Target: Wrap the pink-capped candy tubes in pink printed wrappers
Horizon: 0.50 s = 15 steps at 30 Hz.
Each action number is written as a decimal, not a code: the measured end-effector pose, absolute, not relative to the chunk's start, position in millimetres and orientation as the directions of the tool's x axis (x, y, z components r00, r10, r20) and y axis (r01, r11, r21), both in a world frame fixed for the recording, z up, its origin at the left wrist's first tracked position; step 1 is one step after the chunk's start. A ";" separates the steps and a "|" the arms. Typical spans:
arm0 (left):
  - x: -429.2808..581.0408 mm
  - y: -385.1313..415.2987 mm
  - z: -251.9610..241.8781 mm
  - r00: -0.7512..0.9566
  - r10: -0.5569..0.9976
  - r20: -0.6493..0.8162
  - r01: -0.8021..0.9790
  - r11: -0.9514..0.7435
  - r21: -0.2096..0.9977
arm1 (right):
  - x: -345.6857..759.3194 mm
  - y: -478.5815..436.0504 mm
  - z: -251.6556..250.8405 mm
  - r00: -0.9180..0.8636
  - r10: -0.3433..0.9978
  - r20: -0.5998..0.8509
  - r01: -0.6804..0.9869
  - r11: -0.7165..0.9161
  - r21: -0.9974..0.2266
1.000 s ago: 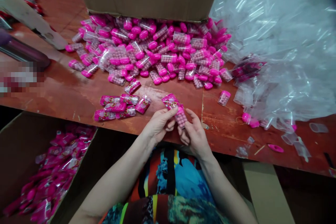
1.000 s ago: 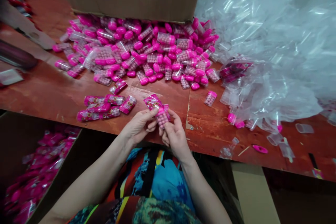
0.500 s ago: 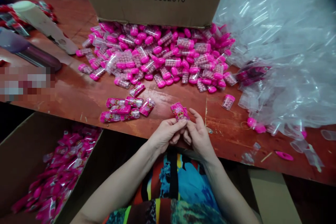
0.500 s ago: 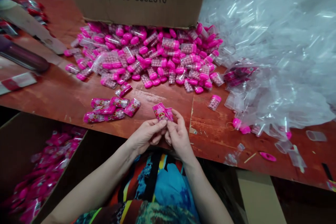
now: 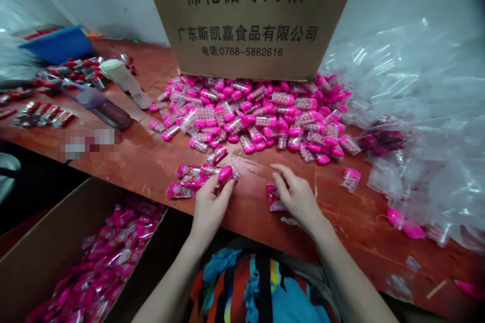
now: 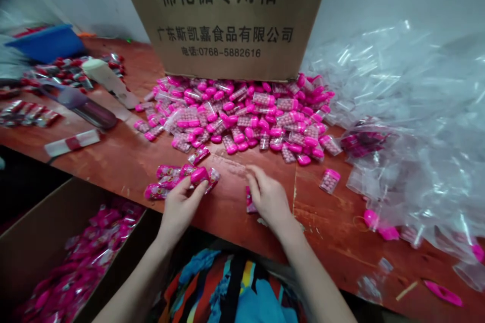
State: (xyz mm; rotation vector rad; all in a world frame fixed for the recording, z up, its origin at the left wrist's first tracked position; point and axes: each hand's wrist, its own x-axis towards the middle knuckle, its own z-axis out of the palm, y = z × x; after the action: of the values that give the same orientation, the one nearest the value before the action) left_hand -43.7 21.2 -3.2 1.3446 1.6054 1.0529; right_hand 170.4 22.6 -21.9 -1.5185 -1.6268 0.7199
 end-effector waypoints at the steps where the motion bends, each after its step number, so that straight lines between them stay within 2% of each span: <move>1: -53.8 25.0 -1.6 -0.168 0.984 0.056 0.497 0.035 0.867 | 166.7 39.0 -18.6 -0.014 0.976 0.217 0.627 0.177 -0.759; 2: -61.4 27.5 -0.7 -0.182 0.975 0.127 0.615 0.012 0.788 | 159.9 55.5 -15.4 -0.063 0.967 0.247 0.692 0.220 -0.688; 4: -67.5 27.8 -0.8 -0.201 0.959 0.198 0.754 0.023 0.657 | 139.6 86.1 -10.2 -0.233 0.947 0.220 0.787 0.317 -0.529; 7: -56.6 17.3 -5.4 -0.175 0.956 0.237 0.806 0.000 0.592 | 110.3 121.9 -8.0 -0.325 0.934 0.149 0.901 0.354 -0.251; 9: -43.4 7.0 -9.6 -0.095 0.971 0.221 0.784 -0.064 0.617 | 103.1 136.9 -11.3 -0.344 0.931 0.119 0.927 0.357 -0.118; 11: -31.1 -2.5 -13.5 0.025 0.986 0.163 0.719 -0.131 0.682 | 107.5 143.6 -16.4 -0.398 0.913 0.090 0.915 0.403 -0.034; 15: -12.3 -12.5 -19.8 0.213 0.974 0.080 0.587 -0.193 0.787 | 132.7 132.6 -19.7 -0.517 0.856 0.015 0.855 0.516 0.044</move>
State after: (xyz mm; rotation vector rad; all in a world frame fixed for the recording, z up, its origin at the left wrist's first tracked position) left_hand -12.3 -12.5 -19.8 1.8671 1.4443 0.7972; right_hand 132.7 132.6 -19.7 -1.5481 -2.7427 -0.0713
